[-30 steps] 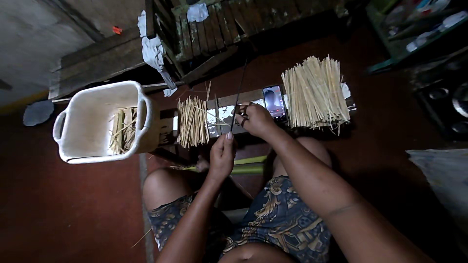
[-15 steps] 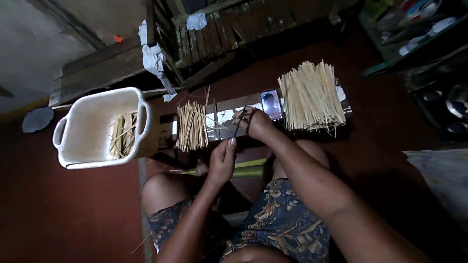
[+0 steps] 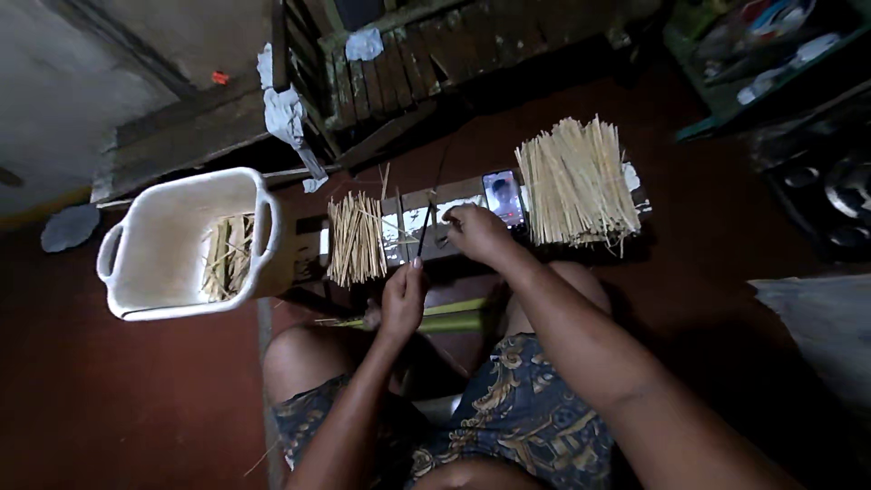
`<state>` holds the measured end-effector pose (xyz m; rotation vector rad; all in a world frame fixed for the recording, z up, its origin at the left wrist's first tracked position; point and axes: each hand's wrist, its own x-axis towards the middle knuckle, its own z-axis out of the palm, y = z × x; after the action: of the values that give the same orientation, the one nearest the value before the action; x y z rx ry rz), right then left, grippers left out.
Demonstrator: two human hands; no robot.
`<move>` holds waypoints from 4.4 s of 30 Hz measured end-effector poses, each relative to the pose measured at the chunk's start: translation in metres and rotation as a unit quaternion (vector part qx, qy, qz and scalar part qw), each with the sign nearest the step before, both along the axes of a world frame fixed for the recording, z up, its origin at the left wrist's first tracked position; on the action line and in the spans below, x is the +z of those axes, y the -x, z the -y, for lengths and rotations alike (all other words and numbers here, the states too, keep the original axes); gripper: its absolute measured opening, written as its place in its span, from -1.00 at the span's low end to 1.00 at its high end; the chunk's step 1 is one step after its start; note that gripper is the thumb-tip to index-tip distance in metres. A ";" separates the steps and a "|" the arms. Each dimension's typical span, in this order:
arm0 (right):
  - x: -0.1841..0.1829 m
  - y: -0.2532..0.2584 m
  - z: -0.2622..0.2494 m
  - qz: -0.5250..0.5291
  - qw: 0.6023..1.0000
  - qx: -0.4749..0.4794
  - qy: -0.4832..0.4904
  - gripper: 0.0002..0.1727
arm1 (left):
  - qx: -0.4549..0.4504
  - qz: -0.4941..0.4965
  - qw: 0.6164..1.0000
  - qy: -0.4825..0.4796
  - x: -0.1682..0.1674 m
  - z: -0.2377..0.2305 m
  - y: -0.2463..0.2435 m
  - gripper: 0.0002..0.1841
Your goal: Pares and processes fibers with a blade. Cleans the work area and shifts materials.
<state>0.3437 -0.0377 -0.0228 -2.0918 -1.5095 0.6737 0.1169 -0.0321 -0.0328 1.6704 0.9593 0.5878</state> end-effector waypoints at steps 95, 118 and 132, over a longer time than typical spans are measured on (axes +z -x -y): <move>-0.013 0.026 -0.010 -0.106 0.974 0.033 -0.197 -0.68 | 0.027 -0.123 0.991 0.036 -0.089 0.030 0.022 -0.43; -0.020 0.017 -0.010 -0.081 0.984 0.026 -0.155 -0.74 | 0.049 0.072 0.908 0.411 -0.086 0.035 0.023 -0.32; -0.017 0.009 -0.011 -0.053 0.984 -0.002 -0.169 -0.70 | 0.042 0.118 0.857 0.500 -0.080 0.032 0.023 -0.31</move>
<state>0.3351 -0.0263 -0.0397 -1.7756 -1.4450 0.4793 0.0944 -0.0638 -0.1127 0.6065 0.9180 0.2435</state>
